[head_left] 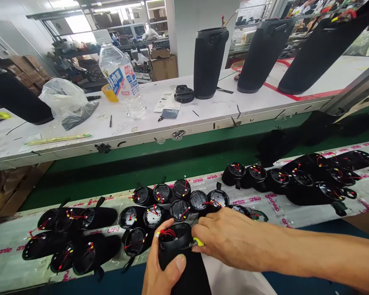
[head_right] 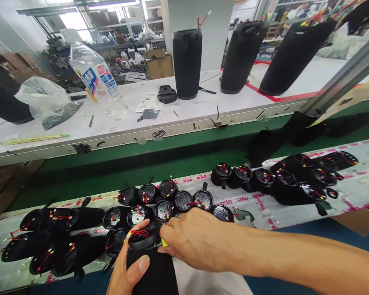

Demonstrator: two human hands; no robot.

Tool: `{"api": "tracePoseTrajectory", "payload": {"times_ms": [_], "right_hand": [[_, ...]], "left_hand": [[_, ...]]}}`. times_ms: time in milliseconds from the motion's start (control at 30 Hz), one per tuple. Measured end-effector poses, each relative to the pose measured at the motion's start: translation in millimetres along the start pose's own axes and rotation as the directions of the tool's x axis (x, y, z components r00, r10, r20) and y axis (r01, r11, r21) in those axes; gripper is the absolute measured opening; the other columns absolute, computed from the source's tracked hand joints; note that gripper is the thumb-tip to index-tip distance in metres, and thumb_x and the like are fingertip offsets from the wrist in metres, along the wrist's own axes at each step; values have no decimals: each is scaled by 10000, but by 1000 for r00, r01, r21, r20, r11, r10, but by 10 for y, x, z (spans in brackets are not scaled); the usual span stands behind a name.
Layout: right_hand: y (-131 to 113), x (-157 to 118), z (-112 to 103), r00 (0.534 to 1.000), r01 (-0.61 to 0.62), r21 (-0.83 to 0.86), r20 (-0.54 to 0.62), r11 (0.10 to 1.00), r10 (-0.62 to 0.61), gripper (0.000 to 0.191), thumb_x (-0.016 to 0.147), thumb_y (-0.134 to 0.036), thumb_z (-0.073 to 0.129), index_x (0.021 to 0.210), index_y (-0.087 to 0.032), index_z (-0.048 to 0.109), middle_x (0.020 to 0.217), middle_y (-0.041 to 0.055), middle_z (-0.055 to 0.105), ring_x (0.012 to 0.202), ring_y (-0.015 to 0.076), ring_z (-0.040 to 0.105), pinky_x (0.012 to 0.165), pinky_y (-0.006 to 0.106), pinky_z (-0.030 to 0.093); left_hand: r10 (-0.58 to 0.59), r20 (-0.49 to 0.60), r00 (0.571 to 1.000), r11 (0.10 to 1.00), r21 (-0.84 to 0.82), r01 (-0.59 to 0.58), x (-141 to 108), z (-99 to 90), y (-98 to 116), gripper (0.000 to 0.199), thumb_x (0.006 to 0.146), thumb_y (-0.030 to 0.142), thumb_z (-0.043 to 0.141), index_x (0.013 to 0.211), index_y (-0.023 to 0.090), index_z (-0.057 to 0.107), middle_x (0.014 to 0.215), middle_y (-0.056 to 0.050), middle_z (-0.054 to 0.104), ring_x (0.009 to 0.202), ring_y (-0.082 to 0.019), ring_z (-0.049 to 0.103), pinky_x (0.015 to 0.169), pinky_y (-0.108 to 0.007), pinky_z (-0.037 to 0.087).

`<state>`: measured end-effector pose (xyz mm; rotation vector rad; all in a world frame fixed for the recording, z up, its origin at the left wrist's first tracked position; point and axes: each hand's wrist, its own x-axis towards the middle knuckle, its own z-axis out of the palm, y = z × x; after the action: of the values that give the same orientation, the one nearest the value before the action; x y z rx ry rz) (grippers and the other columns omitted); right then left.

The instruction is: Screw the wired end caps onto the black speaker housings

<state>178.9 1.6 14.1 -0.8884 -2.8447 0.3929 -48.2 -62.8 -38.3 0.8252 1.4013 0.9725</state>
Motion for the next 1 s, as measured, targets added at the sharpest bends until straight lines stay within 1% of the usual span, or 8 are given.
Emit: {"api": "tracePoseTrajectory", "payload": {"times_ms": [200, 333, 433, 567, 667, 733, 833, 1000], "right_hand": [[-13, -30, -15, 999, 11, -15, -37, 1000, -11, 242, 1083, -374, 725, 963, -204, 602, 832, -9, 701, 703, 188, 676, 563, 371, 331], [5, -47, 17, 998, 25, -70, -57, 997, -29, 240, 1100, -383, 695, 980, -207, 585, 826, -11, 689, 683, 185, 663, 534, 379, 289], [8, -40, 13, 998, 24, -93, -49, 995, -29, 254, 1085, -391, 716, 975, -216, 567, 810, -19, 672, 661, 184, 651, 526, 381, 276], [-16, -59, 14, 999, 20, -154, -43, 988, -27, 246, 1073, -367, 726, 974, -228, 548, 782, -27, 641, 626, 189, 615, 516, 388, 248], [-47, -107, 68, 999, -4, -211, -45, 978, -5, 207, 1058, -296, 726, 1007, -228, 536, 811, -16, 635, 656, 195, 600, 522, 392, 219], [-66, -136, 112, 999, -18, -229, -47, 973, 8, 169, 1074, -269, 686, 1026, -223, 530, 836, -3, 635, 681, 194, 589, 532, 386, 219], [-86, -153, 147, 998, -21, -242, -63, 970, 6, 139, 1096, -262, 636, 1036, -220, 518, 839, 1, 623, 685, 196, 572, 538, 379, 233], [-119, -152, 116, 995, -24, -288, -95, 957, -3, 216, 1028, -254, 726, 1053, -221, 514, 849, -10, 598, 692, 210, 565, 535, 394, 265]], "left_hand": [[3, 26, 1000, 1000, 15, -3, -30, 10, 20, 978, 659, 755, 884, 1456, 251, 625, 1298, -75, 831, 1234, -357, 748, 1101, -396, 506], [-31, 49, 998, 1000, -4, 31, -43, 28, 43, 985, 669, 751, 877, 1472, 249, 606, 1304, -86, 829, 1242, -372, 749, 1100, -413, 509], [-50, 53, 997, 998, 25, 49, -56, 32, 58, 1007, 673, 767, 872, 1491, 252, 591, 1309, -87, 827, 1231, -370, 754, 1097, -410, 501], [-23, 8, 1000, 996, 87, 22, -91, 57, 87, 982, 670, 769, 867, 1465, 252, 612, 1261, -78, 836, 1152, -350, 778, 1036, -390, 531], [16, -43, 999, 991, 131, -10, -115, 93, 112, 936, 674, 755, 871, 1425, 249, 635, 1211, -63, 848, 1162, -332, 771, 1035, -366, 532], [27, -61, 998, 990, 138, -18, -122, 112, 120, 916, 681, 765, 861, 1398, 242, 633, 1181, -54, 852, 1137, -315, 773, 1015, -350, 538], [26, -65, 998, 991, 134, -17, -119, 117, 116, 918, 680, 778, 852, 1380, 234, 616, 1169, -48, 850, 1110, -298, 772, 990, -331, 540], [39, -63, 997, 987, 161, -28, -114, 93, 107, 905, 694, 760, 837, 1393, 233, 606, 1167, -35, 842, 1095, -281, 763, 983, -321, 530]]}}
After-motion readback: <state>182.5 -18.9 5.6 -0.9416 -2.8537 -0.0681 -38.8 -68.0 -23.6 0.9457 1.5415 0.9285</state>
